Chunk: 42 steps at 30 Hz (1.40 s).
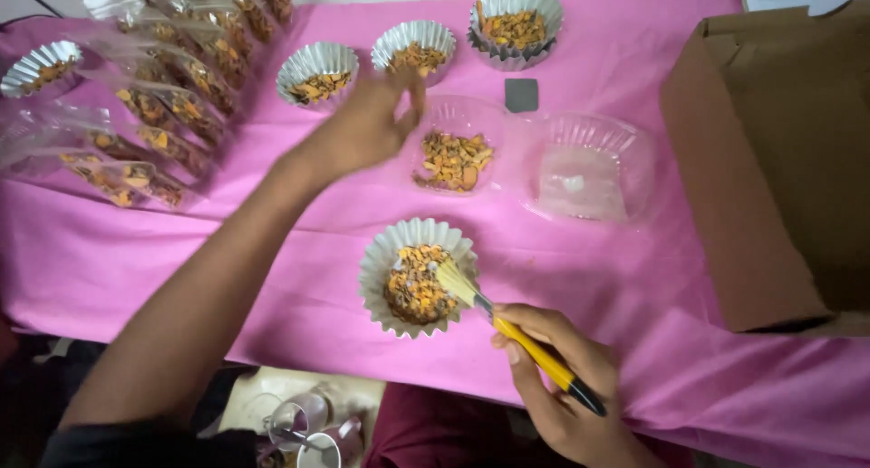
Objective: Sorting and placing dried herbs into small paper liners using a brush and hands at a production table.
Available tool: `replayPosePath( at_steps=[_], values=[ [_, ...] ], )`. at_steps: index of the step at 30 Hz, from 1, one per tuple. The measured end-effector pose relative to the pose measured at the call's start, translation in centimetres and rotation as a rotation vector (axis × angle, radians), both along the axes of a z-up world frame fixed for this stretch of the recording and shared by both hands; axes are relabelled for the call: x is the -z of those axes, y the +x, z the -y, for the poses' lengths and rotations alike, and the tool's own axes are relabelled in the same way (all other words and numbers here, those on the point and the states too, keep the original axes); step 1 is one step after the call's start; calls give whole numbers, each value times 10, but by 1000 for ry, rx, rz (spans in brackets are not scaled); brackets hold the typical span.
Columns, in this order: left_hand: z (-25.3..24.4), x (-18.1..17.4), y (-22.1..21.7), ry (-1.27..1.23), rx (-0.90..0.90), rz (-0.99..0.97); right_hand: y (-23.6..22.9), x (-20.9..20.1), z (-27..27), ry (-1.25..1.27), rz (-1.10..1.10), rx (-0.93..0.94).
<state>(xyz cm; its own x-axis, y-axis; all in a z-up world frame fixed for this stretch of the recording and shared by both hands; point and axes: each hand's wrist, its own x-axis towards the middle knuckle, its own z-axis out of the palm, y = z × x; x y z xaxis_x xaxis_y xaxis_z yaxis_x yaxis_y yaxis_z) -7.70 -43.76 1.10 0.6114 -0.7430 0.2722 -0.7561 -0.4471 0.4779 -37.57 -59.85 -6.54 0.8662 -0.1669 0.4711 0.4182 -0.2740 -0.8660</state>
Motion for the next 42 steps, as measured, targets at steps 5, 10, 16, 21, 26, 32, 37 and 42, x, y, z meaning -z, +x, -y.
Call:
replayPosePath(
  at_steps=[5, 10, 16, 21, 26, 32, 37, 42],
  values=[
    [15, 23, -7, 235, 120, -157, -1, 1, -5, 30, -128, 106],
    [32, 37, -5, 226, 258, -171, -2, -7, -10, -16, -143, 169],
    [42, 50, 5, 354, 331, -101, 0, -9, -14, 54, -166, 201],
    [43, 39, -3, 546, 266, -119, -2, -14, -13, 27, -212, 160],
    [43, 46, 0, 412, 295, -53, -1, -12, -12, 64, -146, 156],
    [11, 21, -27, -35, 93, -121, 0, -5, -3, 9, -93, 115],
    [-34, 15, -82, -303, -78, -407, -3, 1, -4, 55, -91, 157],
    [-58, 26, -124, -536, -75, -602, 16, -20, -14, 110, 64, 213]
  ],
)
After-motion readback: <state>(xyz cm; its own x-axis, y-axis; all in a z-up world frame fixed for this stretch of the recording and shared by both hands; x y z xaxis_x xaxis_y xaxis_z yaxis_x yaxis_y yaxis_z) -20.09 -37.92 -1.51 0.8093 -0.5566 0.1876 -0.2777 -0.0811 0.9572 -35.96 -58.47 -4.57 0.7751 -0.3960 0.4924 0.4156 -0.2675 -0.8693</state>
